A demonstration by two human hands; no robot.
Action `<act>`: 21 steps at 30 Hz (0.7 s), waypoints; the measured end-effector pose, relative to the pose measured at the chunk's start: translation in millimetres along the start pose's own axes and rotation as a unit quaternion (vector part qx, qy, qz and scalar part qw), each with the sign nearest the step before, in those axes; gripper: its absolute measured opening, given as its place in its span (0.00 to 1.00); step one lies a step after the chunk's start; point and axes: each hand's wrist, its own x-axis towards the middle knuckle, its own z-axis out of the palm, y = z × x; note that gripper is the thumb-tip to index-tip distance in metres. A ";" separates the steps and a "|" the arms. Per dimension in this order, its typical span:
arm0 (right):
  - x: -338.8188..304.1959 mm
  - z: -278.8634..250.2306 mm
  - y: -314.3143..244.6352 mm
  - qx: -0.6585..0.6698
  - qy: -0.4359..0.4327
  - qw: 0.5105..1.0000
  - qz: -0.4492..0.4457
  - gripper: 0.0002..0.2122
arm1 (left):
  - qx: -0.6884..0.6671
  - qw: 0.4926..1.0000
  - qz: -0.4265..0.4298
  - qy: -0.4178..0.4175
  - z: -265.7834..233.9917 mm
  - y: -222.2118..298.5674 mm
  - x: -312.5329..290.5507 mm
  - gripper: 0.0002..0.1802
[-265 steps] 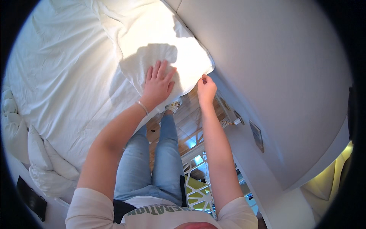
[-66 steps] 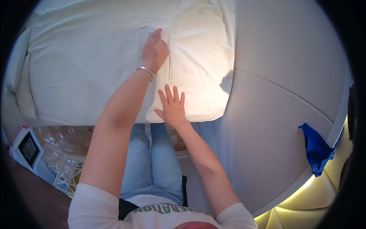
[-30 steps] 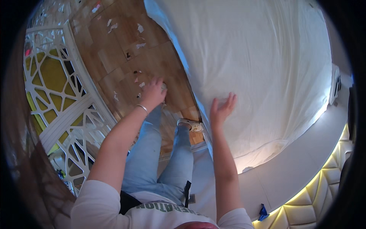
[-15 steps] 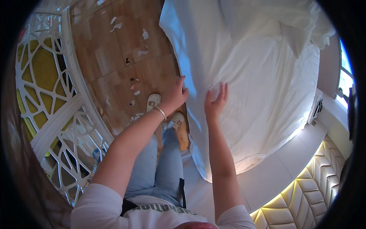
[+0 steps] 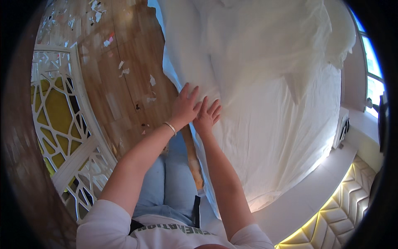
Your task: The person spreads a white sheet over a mattress, smooths it, and then places a white duvet on top. They adjust the duvet and tuck the sheet under the mattress edges to make the bed.
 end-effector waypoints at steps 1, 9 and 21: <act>5.9 -1.8 -10.8 0.005 -0.014 1.000 -0.010 0.31 | -0.033 0.999 -0.014 0.016 1.5 -11.6 14.3 0.30; 76.8 -12.1 -67.9 -0.064 -0.039 0.990 -0.116 0.32 | -0.117 0.985 -0.122 0.026 -40.8 -35.8 117.1 0.30; 247.7 -16.1 -207.5 -0.170 0.054 0.964 -0.197 0.31 | -0.259 0.945 -0.188 -0.075 -118.6 -125.2 246.6 0.22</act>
